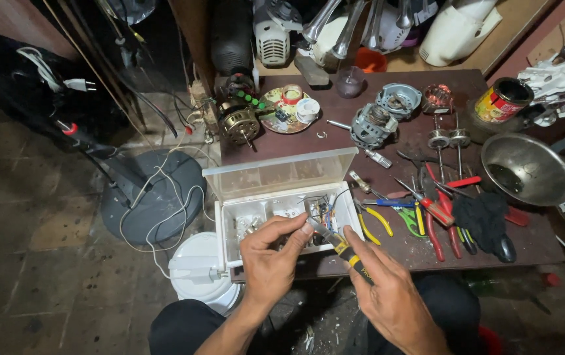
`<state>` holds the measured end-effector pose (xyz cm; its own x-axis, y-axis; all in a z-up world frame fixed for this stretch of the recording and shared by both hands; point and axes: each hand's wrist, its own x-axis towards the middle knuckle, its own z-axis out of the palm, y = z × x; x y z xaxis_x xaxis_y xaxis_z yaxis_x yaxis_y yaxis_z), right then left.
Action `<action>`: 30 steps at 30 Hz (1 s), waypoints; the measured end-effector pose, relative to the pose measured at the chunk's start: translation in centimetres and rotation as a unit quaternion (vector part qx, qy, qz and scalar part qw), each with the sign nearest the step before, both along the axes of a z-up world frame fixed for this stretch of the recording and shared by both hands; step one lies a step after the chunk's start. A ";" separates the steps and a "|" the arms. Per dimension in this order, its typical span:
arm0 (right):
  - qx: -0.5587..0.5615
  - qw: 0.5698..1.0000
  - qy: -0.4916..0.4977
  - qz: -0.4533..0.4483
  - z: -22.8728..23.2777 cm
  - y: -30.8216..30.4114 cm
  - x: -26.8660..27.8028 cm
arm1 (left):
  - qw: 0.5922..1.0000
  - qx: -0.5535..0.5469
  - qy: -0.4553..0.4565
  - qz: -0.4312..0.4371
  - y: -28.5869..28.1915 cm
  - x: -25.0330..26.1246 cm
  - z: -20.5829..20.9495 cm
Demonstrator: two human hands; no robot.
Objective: The person sorts through a compartmentalized box of small parts, selects a component, and uses a multimeter to test it. They then place the box on a shelf and continue testing the component with the multimeter probes.
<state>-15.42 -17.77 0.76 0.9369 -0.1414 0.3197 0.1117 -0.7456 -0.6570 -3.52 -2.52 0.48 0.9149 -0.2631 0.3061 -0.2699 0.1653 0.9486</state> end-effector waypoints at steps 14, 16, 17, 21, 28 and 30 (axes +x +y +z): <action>-0.014 0.999 -0.028 -0.011 -1.5 -0.3 0.1 | 0.986 -0.063 -0.014 -0.155 0.3 0.5 -1.0; -0.020 0.999 -0.035 -0.008 -1.5 -0.4 0.1 | 0.974 -0.081 -0.012 -0.213 0.6 0.5 -0.6; -0.016 0.999 -0.043 0.005 -1.3 -0.3 0.1 | 0.970 -0.064 -0.004 -0.235 0.8 0.4 0.1; -0.042 0.998 -0.046 0.022 -1.8 -0.7 -0.1 | 0.949 -0.053 0.072 -0.301 1.5 0.5 1.0; 0.000 1.000 -0.023 0.020 -3.2 -0.8 -0.1 | 0.950 -0.052 0.033 -0.305 1.7 0.6 1.2; -0.031 0.997 -0.055 0.040 -2.3 -0.6 0.2 | 0.944 -0.082 0.072 -0.311 1.6 0.6 1.0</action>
<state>-15.24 -18.37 -1.49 0.9030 -0.0454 0.4272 0.2409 -0.7699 -0.5910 -2.93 -0.96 1.45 0.6335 -0.7235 0.2744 0.0575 0.3976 0.9157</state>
